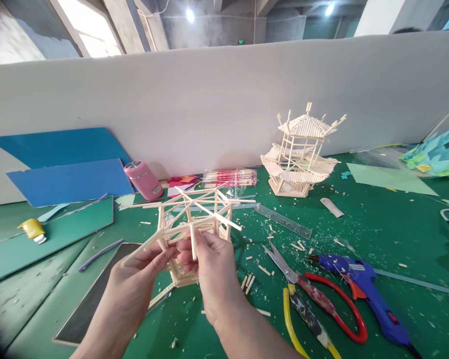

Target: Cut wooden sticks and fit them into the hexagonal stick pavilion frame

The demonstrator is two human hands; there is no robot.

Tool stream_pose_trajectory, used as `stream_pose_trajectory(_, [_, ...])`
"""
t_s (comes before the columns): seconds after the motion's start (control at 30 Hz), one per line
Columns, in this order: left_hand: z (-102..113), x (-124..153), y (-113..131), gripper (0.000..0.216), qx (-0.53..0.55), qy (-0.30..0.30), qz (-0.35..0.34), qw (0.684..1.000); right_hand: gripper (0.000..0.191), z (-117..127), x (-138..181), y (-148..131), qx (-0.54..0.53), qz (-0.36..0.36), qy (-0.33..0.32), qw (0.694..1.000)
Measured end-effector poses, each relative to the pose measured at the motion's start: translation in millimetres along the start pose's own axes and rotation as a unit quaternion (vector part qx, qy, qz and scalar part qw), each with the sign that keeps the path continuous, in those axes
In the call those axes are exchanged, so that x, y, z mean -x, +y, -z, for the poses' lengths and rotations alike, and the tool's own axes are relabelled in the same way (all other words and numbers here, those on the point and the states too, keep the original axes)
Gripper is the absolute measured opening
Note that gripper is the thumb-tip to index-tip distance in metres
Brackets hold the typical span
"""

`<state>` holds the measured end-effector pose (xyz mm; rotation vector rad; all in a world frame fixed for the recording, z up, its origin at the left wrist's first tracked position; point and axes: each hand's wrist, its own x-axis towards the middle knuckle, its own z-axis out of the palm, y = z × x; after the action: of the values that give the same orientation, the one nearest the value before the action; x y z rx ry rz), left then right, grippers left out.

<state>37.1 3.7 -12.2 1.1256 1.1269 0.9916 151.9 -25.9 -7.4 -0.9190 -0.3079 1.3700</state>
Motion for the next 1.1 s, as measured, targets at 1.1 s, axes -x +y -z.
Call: stream_pose_trajectory(1.1, [2.8, 3.5, -0.4, 0.013, -0.004, -0.052, -0.021, 0.998, 0.02, 1.0, 3.8, 1.7, 0.018, 0.002, 0.011, 1.0])
